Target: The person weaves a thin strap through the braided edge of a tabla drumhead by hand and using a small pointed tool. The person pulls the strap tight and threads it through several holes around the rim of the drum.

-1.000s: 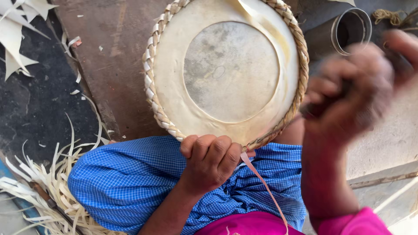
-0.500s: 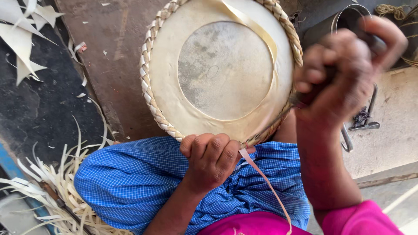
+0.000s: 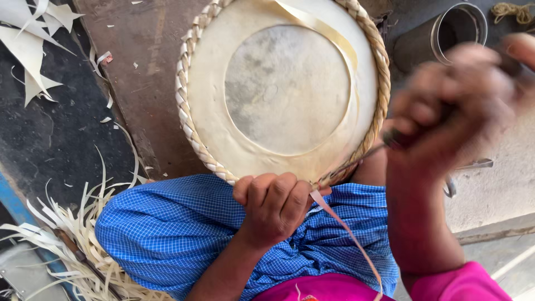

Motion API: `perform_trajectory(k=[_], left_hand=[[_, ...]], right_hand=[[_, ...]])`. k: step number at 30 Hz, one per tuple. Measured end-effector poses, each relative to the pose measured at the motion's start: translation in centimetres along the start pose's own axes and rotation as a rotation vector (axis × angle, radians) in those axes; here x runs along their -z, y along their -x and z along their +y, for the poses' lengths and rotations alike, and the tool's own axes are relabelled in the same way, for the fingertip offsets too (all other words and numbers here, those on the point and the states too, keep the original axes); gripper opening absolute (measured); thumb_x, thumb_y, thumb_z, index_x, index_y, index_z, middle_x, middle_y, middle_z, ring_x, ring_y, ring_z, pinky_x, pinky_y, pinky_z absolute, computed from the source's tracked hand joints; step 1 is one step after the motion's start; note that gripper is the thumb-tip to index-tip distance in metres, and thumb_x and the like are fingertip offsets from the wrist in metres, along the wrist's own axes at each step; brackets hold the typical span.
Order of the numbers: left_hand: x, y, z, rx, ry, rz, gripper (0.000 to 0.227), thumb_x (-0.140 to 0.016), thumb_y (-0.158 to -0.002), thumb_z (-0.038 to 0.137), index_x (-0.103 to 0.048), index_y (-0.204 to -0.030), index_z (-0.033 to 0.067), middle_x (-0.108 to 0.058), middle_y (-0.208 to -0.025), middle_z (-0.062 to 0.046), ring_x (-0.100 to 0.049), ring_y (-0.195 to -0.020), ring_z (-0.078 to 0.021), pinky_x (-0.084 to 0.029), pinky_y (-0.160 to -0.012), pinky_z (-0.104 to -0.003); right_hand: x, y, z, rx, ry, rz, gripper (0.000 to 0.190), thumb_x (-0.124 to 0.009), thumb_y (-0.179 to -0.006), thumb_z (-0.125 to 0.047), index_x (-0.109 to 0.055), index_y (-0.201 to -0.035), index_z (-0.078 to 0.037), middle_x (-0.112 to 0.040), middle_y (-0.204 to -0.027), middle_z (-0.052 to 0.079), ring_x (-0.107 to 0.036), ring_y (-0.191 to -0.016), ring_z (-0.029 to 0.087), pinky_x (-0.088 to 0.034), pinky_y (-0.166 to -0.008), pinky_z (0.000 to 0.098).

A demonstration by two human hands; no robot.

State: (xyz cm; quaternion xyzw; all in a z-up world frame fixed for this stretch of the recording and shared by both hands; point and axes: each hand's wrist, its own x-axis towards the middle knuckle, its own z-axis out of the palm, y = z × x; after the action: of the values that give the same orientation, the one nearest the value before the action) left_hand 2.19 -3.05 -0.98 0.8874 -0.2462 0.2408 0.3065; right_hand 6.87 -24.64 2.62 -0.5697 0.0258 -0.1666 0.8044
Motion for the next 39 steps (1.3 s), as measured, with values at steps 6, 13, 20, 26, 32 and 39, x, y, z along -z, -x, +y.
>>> perform_trajectory(k=[6,13,20,26,32,39], left_hand=[[-0.2,0.0,0.3,-0.022,-0.030,0.002,0.034,-0.082,-0.099,0.048,-0.063,-0.097,0.0198,-0.057,-0.099,0.006,-0.053,-0.091,-0.0167,-0.031,-0.088,-0.040],[-0.1,-0.3,0.2,0.019,0.020,0.005,0.031,-0.084,-0.097,0.043,-0.065,-0.099,0.0193,-0.058,-0.099,0.006,-0.053,-0.093,-0.0164,-0.031,-0.089,-0.040],[-0.2,-0.4,0.6,0.039,0.014,0.019,0.030,-0.083,-0.097,0.043,-0.064,-0.098,0.0193,-0.057,-0.099,0.005,-0.054,-0.094,-0.0173,-0.031,-0.089,-0.040],[-0.3,0.0,0.7,0.043,-0.001,0.005,0.030,-0.081,-0.099,0.043,-0.063,-0.098,0.0186,-0.058,-0.101,0.003,-0.054,-0.095,-0.0196,-0.031,-0.090,-0.041],[-0.3,-0.8,0.6,0.075,-0.018,0.032,0.025,-0.082,-0.096,0.037,-0.064,-0.098,0.0189,-0.058,-0.099,0.004,-0.053,-0.093,-0.0174,-0.031,-0.089,-0.041],[-0.8,0.0,0.8,0.039,0.007,0.019,0.026,-0.082,-0.098,0.037,-0.065,-0.101,0.0175,-0.059,-0.101,0.004,-0.055,-0.094,-0.0178,-0.029,-0.089,-0.041]], right_hand=[[-0.3,2.6,-1.6,-0.007,0.023,-0.021,0.022,-0.061,-0.118,-0.027,-0.044,-0.130,-0.020,-0.042,-0.083,0.001,-0.041,-0.059,0.008,-0.036,-0.053,0.0254],[-0.7,-3.5,0.0,-0.012,-0.001,-0.039,0.020,-0.059,-0.118,-0.029,-0.044,-0.129,-0.021,-0.043,-0.083,0.000,-0.043,-0.059,0.008,-0.037,-0.053,0.0249],[-0.2,1.2,-2.0,-0.008,-0.004,-0.036,0.019,-0.057,-0.117,-0.030,-0.044,-0.128,-0.021,-0.044,-0.082,0.000,-0.044,-0.058,0.007,-0.038,-0.053,0.0243],[1.3,-0.8,-0.7,-0.028,-0.012,-0.028,0.018,-0.055,-0.117,-0.032,-0.045,-0.127,-0.022,-0.044,-0.082,-0.001,-0.045,-0.058,0.006,-0.039,-0.052,0.0238],[0.6,-2.7,-0.6,-0.011,-0.065,-0.062,0.017,-0.054,-0.116,-0.033,-0.045,-0.126,-0.023,-0.045,-0.081,-0.001,-0.046,-0.058,0.006,-0.040,-0.052,0.0234],[2.2,0.9,-0.9,-0.024,-0.178,-0.067,0.016,-0.052,-0.116,-0.035,-0.045,-0.125,-0.024,-0.045,-0.081,-0.002,-0.047,-0.057,0.005,-0.041,-0.052,0.0228]])
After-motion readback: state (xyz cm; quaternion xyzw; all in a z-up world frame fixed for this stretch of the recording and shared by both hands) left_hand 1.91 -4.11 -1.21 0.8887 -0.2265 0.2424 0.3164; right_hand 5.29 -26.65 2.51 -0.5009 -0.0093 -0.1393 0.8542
